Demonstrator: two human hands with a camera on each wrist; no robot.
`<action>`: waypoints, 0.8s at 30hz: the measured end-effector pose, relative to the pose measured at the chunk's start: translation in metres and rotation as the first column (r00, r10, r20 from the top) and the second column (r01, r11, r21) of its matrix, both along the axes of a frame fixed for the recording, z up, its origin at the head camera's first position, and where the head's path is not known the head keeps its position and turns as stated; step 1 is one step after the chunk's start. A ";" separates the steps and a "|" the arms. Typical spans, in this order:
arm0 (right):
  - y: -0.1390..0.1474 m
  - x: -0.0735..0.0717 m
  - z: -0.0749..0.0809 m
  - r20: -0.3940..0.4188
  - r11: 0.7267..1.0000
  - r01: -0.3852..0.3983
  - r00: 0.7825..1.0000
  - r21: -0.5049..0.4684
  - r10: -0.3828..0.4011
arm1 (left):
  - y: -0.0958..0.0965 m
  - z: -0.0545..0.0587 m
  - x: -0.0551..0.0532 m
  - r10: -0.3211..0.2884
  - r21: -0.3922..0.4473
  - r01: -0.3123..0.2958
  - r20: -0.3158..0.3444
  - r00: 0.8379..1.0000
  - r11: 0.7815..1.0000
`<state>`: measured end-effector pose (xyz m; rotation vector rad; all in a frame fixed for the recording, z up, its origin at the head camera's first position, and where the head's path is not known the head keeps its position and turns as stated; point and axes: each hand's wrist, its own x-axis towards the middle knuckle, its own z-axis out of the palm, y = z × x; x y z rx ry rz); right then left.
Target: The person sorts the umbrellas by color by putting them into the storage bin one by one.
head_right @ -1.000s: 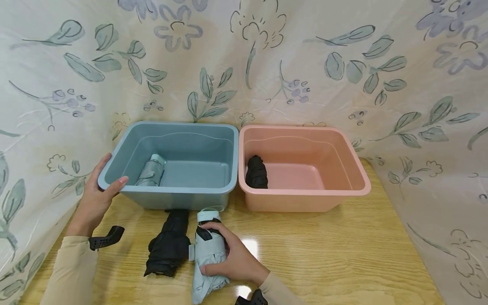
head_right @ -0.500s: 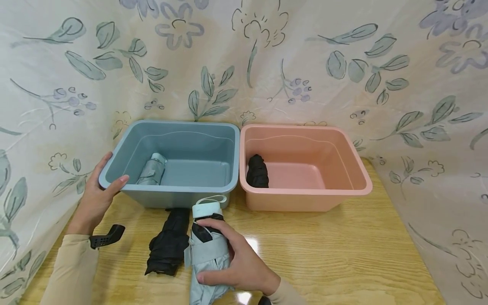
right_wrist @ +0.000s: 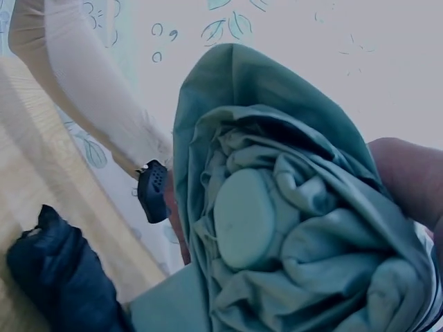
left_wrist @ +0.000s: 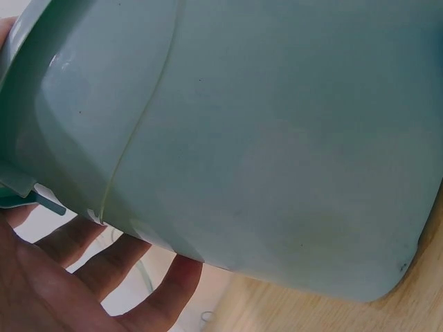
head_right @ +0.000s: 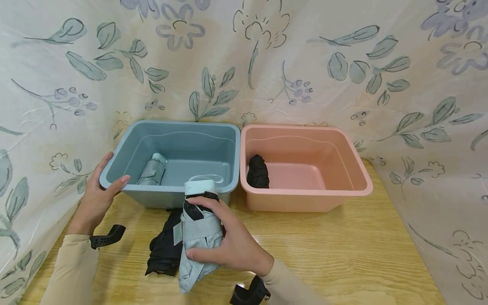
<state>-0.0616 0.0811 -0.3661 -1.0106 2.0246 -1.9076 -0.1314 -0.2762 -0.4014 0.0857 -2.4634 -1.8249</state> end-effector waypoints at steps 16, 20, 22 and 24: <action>-0.051 -0.103 0.049 -0.087 0.991 0.069 0.994 0.112 -0.060 | 0.002 0.001 -0.001 0.020 -0.016 -0.019 0.004 1.000 1.000; -0.067 -0.128 0.054 0.011 0.986 0.072 0.997 0.147 -0.075 | 0.002 0.000 -0.001 0.023 -0.019 -0.022 0.003 1.000 1.000; -0.076 -0.138 0.054 0.055 0.982 0.065 0.996 0.175 -0.075 | 0.003 0.000 -0.001 0.024 -0.019 -0.024 0.001 1.000 1.000; -0.085 -0.148 0.052 0.085 0.975 0.061 0.993 0.215 -0.081 | 0.003 0.000 -0.001 0.025 -0.018 -0.025 0.001 1.000 1.000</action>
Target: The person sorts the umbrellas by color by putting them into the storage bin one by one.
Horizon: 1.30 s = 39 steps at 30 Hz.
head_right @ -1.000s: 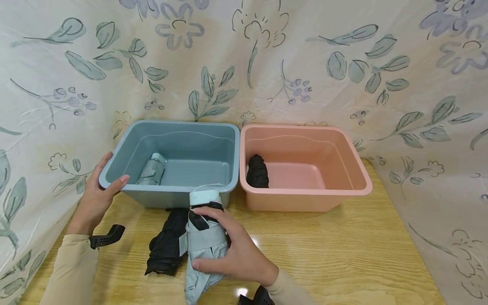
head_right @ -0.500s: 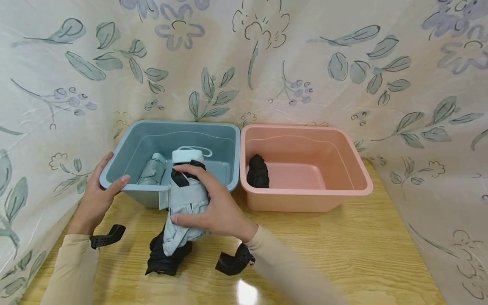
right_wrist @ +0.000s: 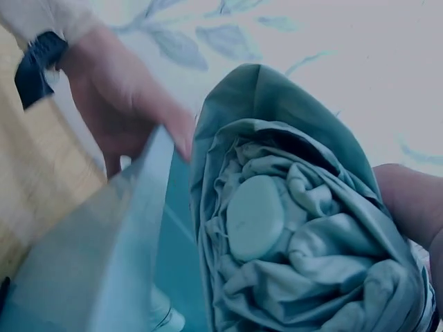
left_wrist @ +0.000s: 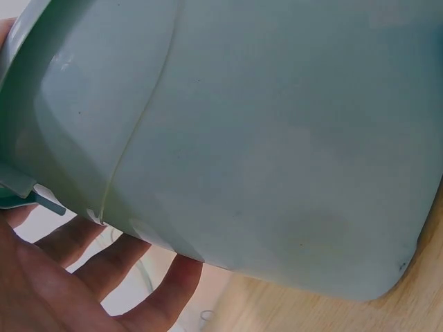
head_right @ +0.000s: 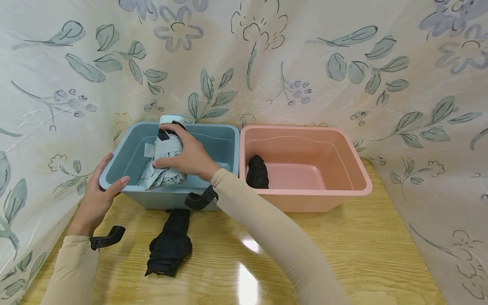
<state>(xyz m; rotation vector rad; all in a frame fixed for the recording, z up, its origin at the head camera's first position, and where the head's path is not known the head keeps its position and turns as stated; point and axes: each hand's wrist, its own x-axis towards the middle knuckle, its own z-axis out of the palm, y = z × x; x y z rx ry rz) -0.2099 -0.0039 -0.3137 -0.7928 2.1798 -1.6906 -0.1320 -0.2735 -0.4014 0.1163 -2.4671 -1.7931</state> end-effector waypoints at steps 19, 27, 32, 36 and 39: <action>-0.057 -0.052 -0.034 0.201 0.985 0.064 0.975 0.162 -0.097 | -0.002 -0.003 0.000 -0.003 0.013 0.002 0.016 1.000 1.000; -0.067 -0.060 -0.044 0.212 0.981 0.028 0.975 0.192 -0.069 | -0.002 -0.001 -0.001 -0.006 0.017 0.006 0.012 1.000 1.000; -0.072 -0.061 -0.048 0.225 0.975 -0.009 0.974 0.220 -0.042 | -0.001 0.000 -0.001 -0.009 0.016 0.008 0.008 1.000 1.000; -0.073 -0.061 -0.050 0.233 0.967 -0.032 0.972 0.253 -0.028 | 0.000 0.001 -0.001 -0.005 0.014 0.005 0.011 1.000 1.000; -0.073 -0.062 -0.051 0.226 0.956 -0.047 0.974 0.290 -0.021 | 0.001 0.001 -0.001 -0.003 0.022 0.003 0.012 1.000 1.000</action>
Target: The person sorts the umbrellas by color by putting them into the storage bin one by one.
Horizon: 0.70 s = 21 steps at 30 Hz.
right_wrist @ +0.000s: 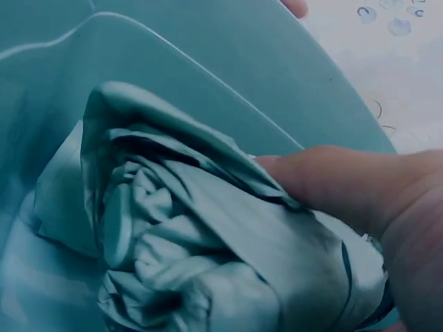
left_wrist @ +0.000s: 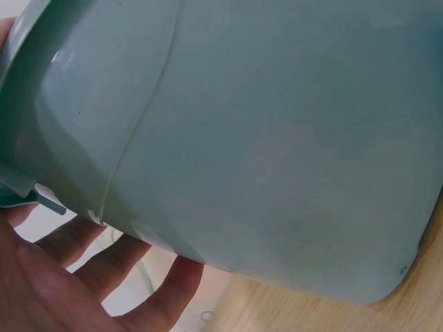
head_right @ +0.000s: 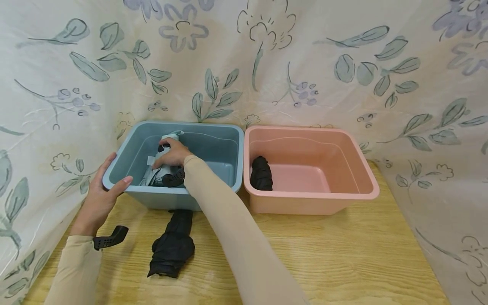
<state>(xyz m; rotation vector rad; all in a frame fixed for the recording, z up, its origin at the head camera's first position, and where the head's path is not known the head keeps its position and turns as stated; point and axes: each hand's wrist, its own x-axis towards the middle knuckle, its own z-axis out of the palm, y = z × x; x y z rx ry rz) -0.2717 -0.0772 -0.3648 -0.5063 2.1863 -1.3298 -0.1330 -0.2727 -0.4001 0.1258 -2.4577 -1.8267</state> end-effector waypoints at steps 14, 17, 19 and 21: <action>-0.005 0.001 -0.004 0.102 0.973 -0.154 0.985 0.174 0.137 | -0.003 -0.002 0.001 -0.022 0.006 0.022 -0.012 1.000 1.000; -0.005 0.001 -0.005 0.133 0.963 -0.188 0.977 0.194 0.164 | -0.004 -0.002 0.002 -0.026 0.005 0.026 -0.013 1.000 1.000; -0.006 0.000 -0.006 0.153 0.955 -0.213 0.971 0.207 0.183 | -0.004 -0.002 0.003 -0.029 0.008 0.029 -0.019 0.999 1.000; -0.006 0.000 -0.006 0.177 0.945 -0.243 0.962 0.219 0.207 | -0.005 -0.003 0.003 -0.029 0.010 0.030 -0.028 0.999 1.000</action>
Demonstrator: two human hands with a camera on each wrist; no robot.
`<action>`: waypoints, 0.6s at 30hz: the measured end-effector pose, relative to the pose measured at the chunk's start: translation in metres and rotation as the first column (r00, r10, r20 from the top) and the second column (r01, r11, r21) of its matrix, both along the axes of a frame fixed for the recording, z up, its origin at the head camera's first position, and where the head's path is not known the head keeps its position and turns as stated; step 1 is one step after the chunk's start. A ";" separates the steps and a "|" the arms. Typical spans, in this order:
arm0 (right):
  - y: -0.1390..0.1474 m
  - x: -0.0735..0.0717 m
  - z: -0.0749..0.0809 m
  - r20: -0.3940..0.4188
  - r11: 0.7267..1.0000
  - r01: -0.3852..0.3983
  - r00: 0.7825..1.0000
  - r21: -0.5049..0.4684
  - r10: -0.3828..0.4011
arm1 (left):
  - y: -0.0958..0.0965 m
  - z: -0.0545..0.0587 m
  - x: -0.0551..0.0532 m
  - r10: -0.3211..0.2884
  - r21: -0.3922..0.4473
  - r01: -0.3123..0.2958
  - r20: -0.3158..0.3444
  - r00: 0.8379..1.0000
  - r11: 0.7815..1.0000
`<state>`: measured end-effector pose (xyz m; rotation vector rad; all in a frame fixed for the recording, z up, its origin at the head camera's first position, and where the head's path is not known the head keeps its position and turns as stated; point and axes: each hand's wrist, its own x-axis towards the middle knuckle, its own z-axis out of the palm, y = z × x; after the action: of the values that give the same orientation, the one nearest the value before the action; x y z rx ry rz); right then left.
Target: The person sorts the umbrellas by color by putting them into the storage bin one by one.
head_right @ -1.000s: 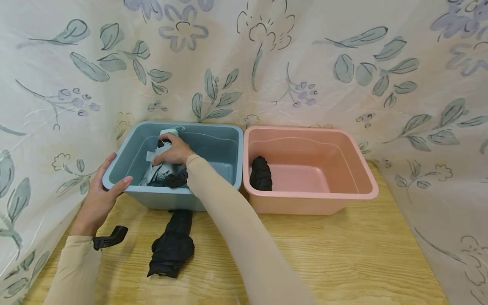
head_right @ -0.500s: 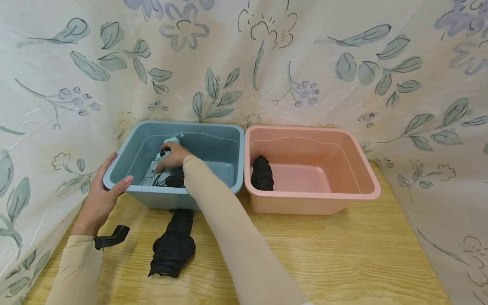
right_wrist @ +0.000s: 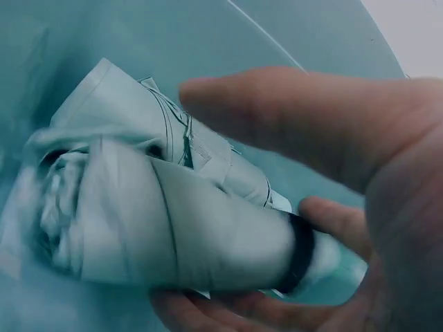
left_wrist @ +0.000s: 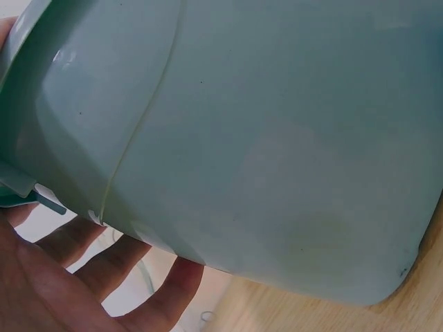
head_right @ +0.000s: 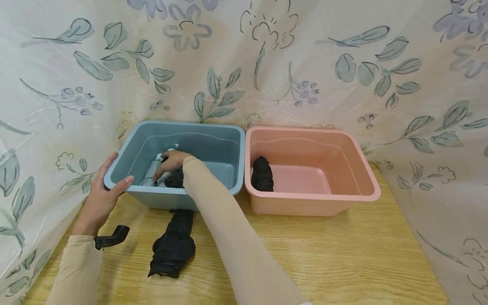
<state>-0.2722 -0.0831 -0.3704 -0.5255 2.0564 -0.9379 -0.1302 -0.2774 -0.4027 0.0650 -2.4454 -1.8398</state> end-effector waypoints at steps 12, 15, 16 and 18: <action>0.011 -0.005 0.008 0.046 1.000 0.014 0.999 -0.023 -0.013 | 0.002 0.001 -0.001 -0.003 0.001 0.003 0.002 1.000 1.000; 0.014 -0.006 0.012 0.055 0.999 0.045 0.998 -0.024 -0.044 | 0.001 0.000 0.000 0.000 0.009 0.000 0.005 1.000 1.000; 0.016 -0.006 0.014 0.059 0.998 0.056 0.997 -0.018 -0.055 | 0.001 0.000 0.000 0.002 0.012 -0.003 0.006 1.000 1.000; 0.022 -0.006 0.019 0.065 0.997 0.072 0.995 -0.019 -0.071 | 0.001 0.001 -0.001 0.010 0.011 -0.010 0.010 1.000 1.000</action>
<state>-0.2785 -0.0614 -0.3514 -0.4302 2.0209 -1.0065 -0.1307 -0.2765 -0.4022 0.0868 -2.4378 -1.8531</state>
